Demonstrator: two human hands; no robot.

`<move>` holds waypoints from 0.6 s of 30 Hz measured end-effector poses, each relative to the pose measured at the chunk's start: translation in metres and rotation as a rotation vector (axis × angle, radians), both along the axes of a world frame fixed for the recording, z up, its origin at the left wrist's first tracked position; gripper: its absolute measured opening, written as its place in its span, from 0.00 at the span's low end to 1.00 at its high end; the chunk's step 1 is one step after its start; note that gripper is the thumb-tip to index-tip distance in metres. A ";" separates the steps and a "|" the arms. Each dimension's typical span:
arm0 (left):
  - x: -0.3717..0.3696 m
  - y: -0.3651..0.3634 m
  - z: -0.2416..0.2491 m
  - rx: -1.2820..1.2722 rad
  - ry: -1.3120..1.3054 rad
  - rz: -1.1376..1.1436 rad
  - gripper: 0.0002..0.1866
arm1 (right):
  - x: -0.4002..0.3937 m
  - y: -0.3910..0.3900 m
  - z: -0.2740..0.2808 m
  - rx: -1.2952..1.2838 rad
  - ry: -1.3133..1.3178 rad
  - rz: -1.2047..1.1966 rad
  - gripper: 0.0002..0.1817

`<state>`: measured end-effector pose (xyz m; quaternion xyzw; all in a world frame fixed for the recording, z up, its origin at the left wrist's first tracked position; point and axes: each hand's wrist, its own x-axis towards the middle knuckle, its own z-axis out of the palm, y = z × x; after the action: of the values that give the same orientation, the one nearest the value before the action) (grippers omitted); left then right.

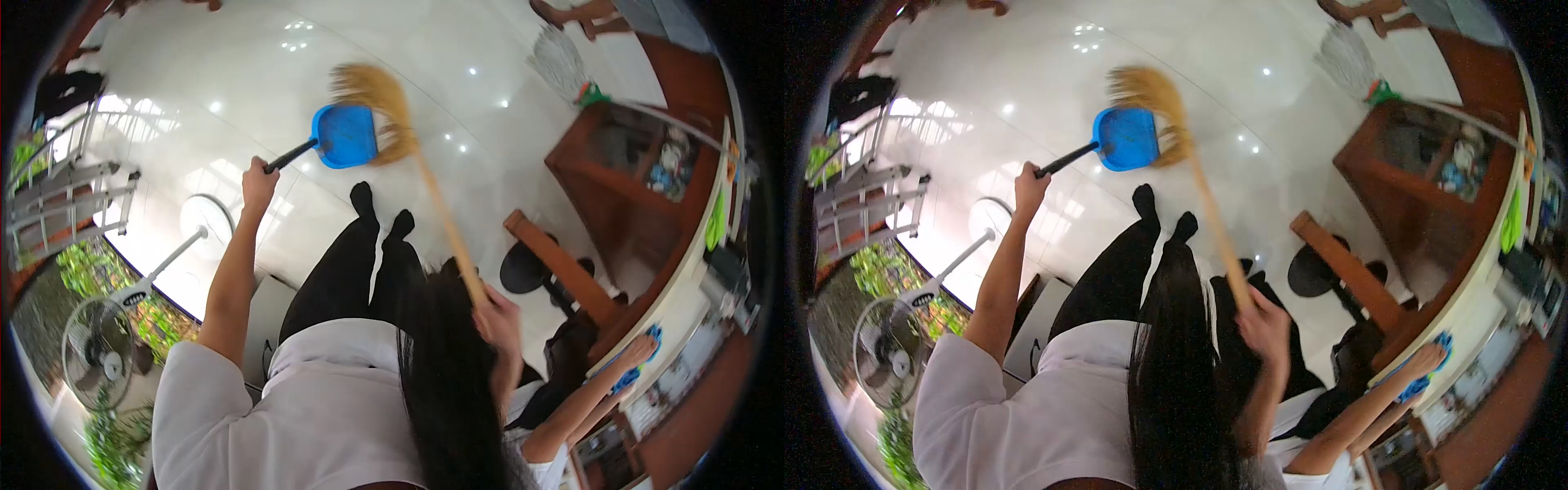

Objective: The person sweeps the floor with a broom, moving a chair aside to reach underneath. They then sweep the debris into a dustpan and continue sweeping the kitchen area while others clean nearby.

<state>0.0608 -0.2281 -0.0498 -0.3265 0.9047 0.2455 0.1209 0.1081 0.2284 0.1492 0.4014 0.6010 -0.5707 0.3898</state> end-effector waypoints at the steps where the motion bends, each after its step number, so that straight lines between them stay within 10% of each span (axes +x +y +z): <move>1: 0.017 -0.012 0.005 0.028 0.015 0.051 0.15 | 0.001 0.016 0.020 0.232 0.136 0.194 0.18; 6: 0.111 -0.044 0.022 -0.036 0.036 0.332 0.17 | -0.056 0.045 -0.003 0.449 0.286 0.309 0.14; 9: 0.149 -0.056 -0.001 0.123 0.072 0.639 0.17 | -0.092 0.072 -0.197 0.420 0.466 0.449 0.08; 11: 0.155 -0.056 -0.015 0.149 0.076 0.742 0.18 | -0.115 -0.065 -0.232 0.444 0.252 0.289 0.07; 13: 0.139 -0.056 -0.015 -0.046 0.048 0.635 0.17 | -0.069 -0.108 -0.334 0.537 0.470 0.764 0.08; 18: 0.107 -0.049 -0.019 -0.072 0.024 0.623 0.16 | 0.001 -0.199 -0.270 0.466 0.369 1.065 0.08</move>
<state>0.1678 -0.2767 -0.0687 -0.5892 0.7706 0.2423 0.0174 0.1088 0.0298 -0.1207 0.0151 0.8858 -0.2109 0.4130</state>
